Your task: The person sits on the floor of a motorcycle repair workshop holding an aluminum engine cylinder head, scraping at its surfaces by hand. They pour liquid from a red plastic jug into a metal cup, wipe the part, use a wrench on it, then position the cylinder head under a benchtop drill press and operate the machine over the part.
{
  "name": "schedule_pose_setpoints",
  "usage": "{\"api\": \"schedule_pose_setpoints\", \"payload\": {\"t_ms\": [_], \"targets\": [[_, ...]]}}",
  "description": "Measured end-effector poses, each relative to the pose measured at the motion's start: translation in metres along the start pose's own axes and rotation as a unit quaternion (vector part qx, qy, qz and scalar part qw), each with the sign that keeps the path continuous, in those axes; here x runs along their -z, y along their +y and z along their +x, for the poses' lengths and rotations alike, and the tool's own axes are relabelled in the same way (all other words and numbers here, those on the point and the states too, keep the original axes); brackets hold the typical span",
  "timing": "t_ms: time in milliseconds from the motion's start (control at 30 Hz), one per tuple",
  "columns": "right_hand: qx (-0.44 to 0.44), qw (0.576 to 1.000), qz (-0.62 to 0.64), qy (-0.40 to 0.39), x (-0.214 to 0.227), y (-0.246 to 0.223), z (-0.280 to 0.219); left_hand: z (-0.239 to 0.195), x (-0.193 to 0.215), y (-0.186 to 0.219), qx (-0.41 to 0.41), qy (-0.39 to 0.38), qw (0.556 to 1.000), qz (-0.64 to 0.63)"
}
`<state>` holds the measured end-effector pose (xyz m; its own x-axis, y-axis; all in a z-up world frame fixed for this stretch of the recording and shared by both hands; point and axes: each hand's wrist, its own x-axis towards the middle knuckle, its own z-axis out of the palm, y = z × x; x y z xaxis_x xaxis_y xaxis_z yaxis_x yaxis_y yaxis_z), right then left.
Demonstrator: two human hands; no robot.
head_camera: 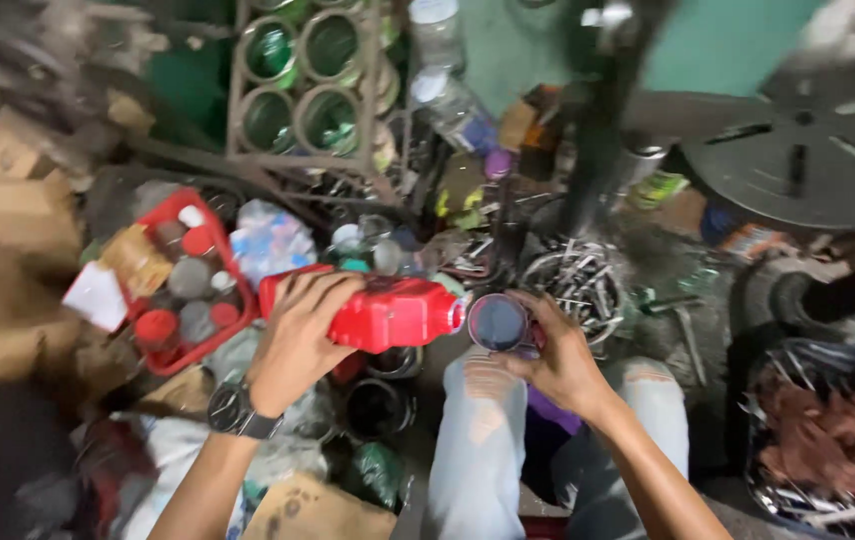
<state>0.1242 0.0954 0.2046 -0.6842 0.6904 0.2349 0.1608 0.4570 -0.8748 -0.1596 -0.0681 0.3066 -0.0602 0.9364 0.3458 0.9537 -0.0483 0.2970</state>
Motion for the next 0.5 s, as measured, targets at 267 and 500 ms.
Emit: {"api": "schedule_pose_setpoints", "payload": {"t_ms": [267, 500], "targets": [[0.013, 0.999, 0.006, -0.036, -0.033, -0.022, 0.021, -0.005, 0.025, -0.001, -0.046, -0.027, 0.993, 0.104], [0.017, 0.999, 0.021, -0.041, -0.043, -0.023, 0.024, -0.005, 0.031, 0.001, -0.060, -0.048, 0.982, 0.173]]}}
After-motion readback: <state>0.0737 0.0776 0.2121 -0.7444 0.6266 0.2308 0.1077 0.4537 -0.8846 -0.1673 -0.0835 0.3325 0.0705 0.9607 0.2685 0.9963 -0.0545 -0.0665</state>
